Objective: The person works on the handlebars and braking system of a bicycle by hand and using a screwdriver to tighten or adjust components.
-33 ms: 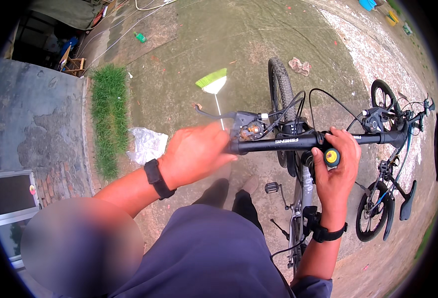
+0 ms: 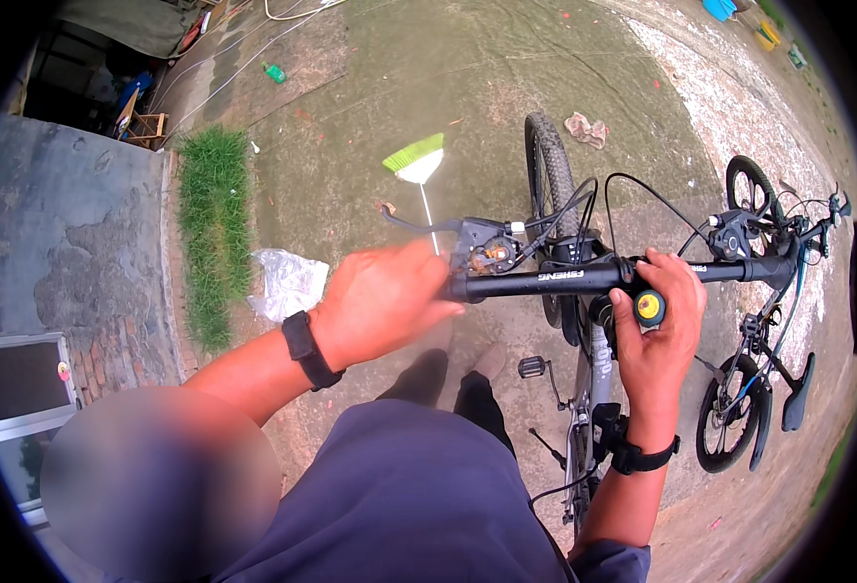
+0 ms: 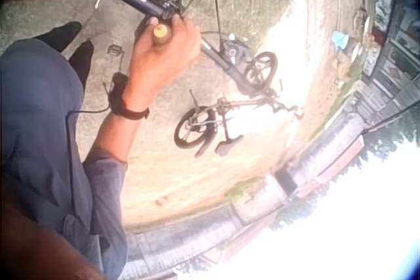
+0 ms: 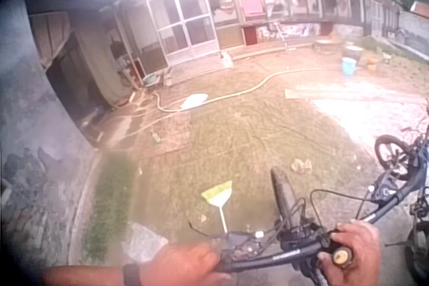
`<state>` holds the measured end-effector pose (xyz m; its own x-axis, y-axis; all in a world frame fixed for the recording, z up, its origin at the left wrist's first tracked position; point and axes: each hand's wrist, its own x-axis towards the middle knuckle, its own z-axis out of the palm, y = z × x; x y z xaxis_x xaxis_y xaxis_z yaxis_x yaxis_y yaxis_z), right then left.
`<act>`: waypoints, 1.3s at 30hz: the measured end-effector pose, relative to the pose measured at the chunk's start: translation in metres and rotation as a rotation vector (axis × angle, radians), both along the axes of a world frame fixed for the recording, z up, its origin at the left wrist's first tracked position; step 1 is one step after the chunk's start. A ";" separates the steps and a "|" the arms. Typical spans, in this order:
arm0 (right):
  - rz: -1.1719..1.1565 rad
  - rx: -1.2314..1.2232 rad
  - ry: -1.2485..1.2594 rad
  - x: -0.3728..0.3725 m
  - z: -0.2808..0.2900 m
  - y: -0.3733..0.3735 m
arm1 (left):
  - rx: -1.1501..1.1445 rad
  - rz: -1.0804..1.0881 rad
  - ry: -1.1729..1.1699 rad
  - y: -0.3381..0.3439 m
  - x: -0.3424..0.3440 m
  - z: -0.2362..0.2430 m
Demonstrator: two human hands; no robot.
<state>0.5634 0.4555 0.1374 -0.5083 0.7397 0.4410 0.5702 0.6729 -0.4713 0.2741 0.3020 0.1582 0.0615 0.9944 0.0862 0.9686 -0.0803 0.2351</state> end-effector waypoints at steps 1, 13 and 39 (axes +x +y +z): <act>-0.001 -0.001 0.000 0.000 0.000 0.000 | -0.001 -0.001 -0.003 0.000 0.000 0.000; -0.004 -0.028 0.002 -0.002 0.002 -0.001 | 0.053 -0.015 -0.068 -0.003 -0.004 -0.006; 0.005 -0.045 -0.061 0.003 0.004 0.001 | 0.062 0.101 -0.156 -0.001 -0.001 0.000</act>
<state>0.5664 0.4561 0.1412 -0.5369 0.7553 0.3758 0.5955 0.6548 -0.4654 0.2731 0.3008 0.1580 -0.0570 0.9874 0.1478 0.9247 -0.0036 0.3808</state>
